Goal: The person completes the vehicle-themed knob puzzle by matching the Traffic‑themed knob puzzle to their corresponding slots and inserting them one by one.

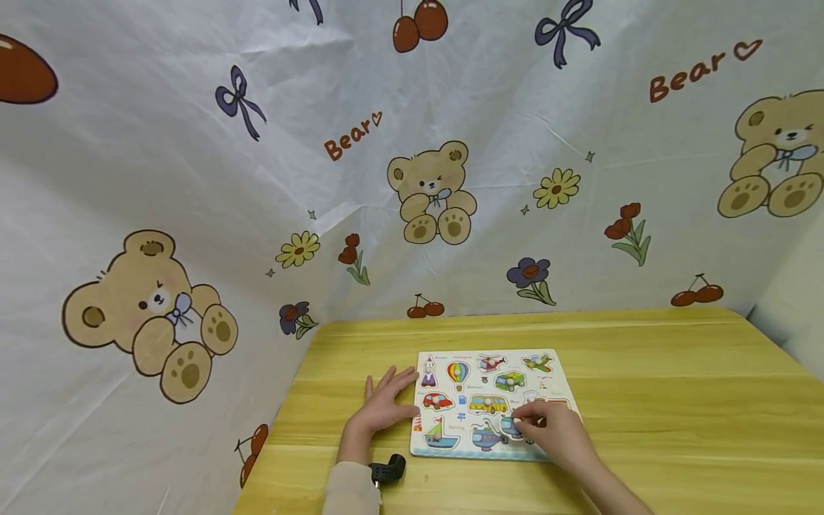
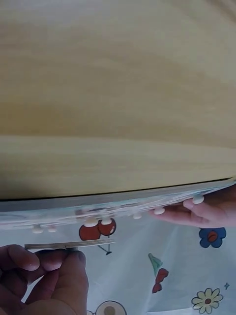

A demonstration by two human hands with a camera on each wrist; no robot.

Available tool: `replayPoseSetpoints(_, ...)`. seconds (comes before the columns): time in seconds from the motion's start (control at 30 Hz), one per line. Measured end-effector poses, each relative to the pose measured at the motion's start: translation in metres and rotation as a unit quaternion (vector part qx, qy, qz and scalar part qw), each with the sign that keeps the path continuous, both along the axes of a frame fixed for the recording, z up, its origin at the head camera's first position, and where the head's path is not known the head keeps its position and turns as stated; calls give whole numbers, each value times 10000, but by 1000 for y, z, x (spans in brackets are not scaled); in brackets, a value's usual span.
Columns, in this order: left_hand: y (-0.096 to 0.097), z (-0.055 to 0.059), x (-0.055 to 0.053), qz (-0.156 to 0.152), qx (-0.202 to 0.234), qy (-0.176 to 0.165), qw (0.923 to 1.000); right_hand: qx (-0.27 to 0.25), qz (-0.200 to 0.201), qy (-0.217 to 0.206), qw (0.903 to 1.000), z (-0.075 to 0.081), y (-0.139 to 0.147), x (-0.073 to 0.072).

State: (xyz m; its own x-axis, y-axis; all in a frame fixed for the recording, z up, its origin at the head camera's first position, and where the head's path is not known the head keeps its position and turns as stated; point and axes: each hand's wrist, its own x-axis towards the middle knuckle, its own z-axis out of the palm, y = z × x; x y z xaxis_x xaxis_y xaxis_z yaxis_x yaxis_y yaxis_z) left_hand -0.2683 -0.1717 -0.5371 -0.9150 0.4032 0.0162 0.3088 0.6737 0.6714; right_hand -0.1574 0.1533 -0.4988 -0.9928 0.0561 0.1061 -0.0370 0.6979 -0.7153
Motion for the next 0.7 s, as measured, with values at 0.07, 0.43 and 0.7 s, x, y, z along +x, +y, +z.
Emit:
replayPoseSetpoints(0.07,0,0,0,-12,0,1,10000,-69,36,12,10000,-1,-6,1)
replayPoseSetpoints(0.43,2,2,1,-10,86,-37,10000,-109,74,26,9999,-5,-30,-1)
replayPoseSetpoints(0.7,1,1,0,8,40,-9,10000,-90,63,-175,9998,-11,-40,-1)
